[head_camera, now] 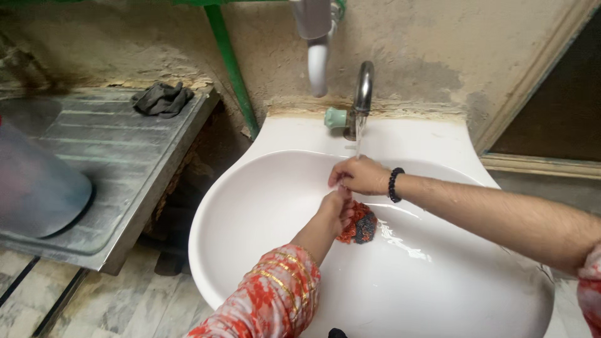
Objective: The person cleans a bathroom sink by scrubbing the ceramic surface, the faucet, and the soap dish with an orange and black scrubber.
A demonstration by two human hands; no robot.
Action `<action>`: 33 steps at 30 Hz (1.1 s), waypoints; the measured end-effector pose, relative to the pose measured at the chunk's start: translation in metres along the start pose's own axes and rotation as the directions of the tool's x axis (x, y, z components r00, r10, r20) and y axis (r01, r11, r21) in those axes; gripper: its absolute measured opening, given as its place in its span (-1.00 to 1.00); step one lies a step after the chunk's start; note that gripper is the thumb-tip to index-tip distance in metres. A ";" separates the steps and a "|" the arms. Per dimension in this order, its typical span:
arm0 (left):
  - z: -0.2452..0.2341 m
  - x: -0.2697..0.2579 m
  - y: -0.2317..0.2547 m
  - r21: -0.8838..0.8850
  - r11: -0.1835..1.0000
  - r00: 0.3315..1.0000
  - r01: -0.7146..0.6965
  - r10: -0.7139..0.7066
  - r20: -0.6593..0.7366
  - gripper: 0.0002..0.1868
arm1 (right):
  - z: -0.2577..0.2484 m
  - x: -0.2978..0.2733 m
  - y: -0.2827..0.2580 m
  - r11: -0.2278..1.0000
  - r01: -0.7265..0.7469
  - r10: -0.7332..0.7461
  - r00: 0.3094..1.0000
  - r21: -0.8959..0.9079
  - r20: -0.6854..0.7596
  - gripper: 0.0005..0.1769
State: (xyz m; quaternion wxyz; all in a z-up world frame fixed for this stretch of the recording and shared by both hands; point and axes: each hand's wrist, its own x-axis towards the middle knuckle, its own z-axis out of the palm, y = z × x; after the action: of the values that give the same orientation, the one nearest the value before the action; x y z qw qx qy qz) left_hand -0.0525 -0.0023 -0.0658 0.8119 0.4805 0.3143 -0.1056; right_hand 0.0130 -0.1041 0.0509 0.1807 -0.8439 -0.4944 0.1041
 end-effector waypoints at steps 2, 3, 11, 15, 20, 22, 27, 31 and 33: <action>-0.015 0.018 -0.013 -0.040 0.999 0.994 0.023 -0.027 -0.107 -0.92 | 0.005 -0.007 0.005 0.767 -0.359 0.248 0.930 0.532 0.271 -0.68; -0.021 0.027 -0.018 -0.039 0.999 0.994 0.024 -0.028 -0.107 -0.92 | 0.009 -0.008 0.008 0.766 -0.360 0.249 0.930 0.533 0.271 -0.68; -0.049 0.040 -0.016 -0.267 0.963 0.955 -0.036 -0.045 -0.292 -0.93 | 0.072 -0.011 0.027 0.957 -0.271 0.275 0.961 -0.105 0.029 -0.64; -0.056 0.046 -0.016 -0.351 0.933 0.959 -0.081 -0.024 -0.284 -0.92 | 0.115 -0.028 0.002 0.897 -0.371 0.406 0.907 -0.241 0.114 0.06; -0.052 0.029 -0.018 -0.428 0.903 0.950 -0.033 -0.105 -0.294 -0.79 | 0.109 -0.035 -0.013 0.850 -0.509 0.515 0.857 -0.135 0.012 -0.17; -0.044 0.003 -0.010 -0.394 0.914 0.962 0.093 -0.185 -0.200 -0.60 | 0.100 -0.039 -0.019 0.818 -0.575 0.574 0.818 0.017 0.047 -0.24; -0.010 -0.065 0.016 -0.359 0.892 0.954 0.274 -0.300 -0.018 -0.37 | 0.088 -0.055 -0.034 0.848 -0.393 0.481 0.853 0.355 -0.204 -0.28; 0.003 -0.071 0.026 -0.482 0.817 0.943 0.318 -0.220 0.249 -0.09 | 0.083 -0.065 -0.046 0.736 0.031 0.395 0.792 0.676 -0.466 -0.41; 0.001 -0.059 0.021 -0.472 0.824 0.944 0.314 -0.215 0.251 -0.07 | 0.076 -0.071 -0.050 0.680 0.079 0.377 0.815 0.729 -0.440 -0.43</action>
State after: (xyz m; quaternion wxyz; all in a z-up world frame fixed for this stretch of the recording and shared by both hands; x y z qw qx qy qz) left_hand -0.0879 0.0001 -0.0143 0.9123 0.1904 0.3169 -0.1761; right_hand -0.0887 -0.1277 0.0017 0.6218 -0.7355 -0.2637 0.0526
